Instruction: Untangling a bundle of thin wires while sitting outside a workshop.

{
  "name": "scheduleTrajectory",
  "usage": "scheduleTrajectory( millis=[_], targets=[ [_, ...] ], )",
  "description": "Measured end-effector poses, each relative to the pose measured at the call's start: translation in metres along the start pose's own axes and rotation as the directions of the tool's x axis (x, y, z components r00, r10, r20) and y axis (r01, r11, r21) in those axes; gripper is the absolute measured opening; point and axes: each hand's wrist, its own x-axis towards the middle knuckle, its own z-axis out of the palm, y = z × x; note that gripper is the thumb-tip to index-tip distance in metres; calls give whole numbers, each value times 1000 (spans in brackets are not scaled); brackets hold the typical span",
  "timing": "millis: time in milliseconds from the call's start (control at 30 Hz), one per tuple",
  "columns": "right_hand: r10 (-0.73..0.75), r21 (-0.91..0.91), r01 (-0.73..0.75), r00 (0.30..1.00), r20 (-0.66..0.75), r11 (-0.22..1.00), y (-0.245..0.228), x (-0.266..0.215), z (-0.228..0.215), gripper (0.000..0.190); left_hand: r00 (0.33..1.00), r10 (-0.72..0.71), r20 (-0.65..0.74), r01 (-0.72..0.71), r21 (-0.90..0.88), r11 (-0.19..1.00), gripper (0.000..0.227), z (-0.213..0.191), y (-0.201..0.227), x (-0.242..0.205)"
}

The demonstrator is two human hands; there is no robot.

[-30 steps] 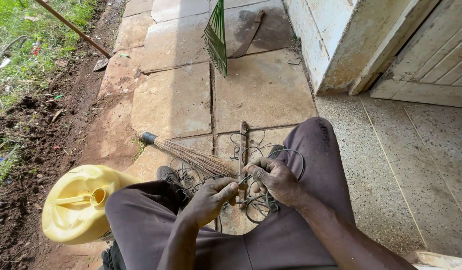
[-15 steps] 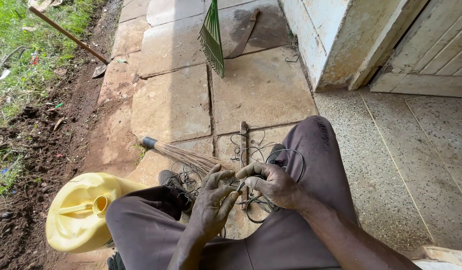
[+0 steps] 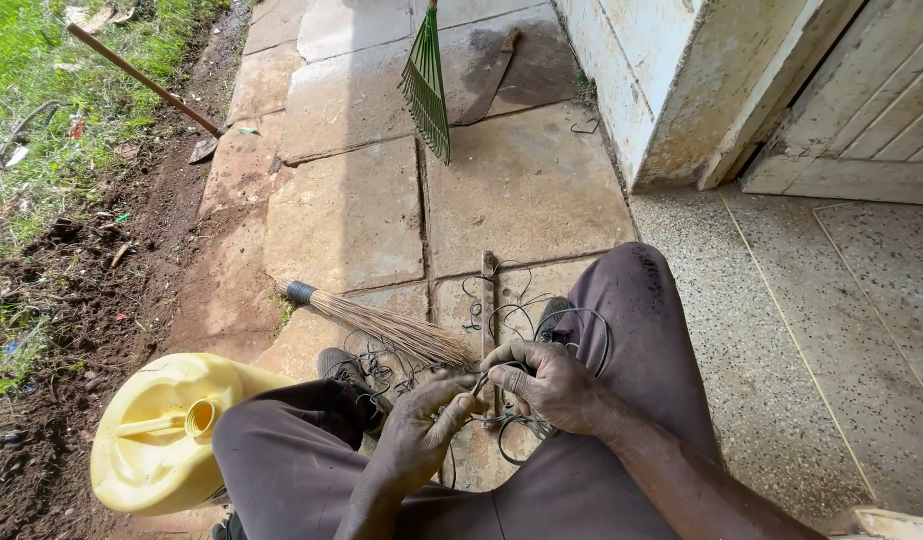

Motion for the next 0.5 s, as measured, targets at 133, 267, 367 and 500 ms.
scheduleTrajectory(
  millis=[133,267,367,500],
  targets=[
    [65,-60,-66,998,-25,996,-4,0,3,21,992,-81,100,115,-404,907,37,6,-3,3],
    [-123,-229,110,991,-44,967,-8,-5,6,16,926,-336,171,376,-365,851,27,14,-2,8],
    [-339,-487,297,941,3,821,8,-5,12,13,879,-471,77,477,-108,872,27,22,25,12],
    [-287,-516,227,957,-37,826,4,-1,12,17,825,-543,-155,543,-49,839,32,43,24,21]
  ],
)
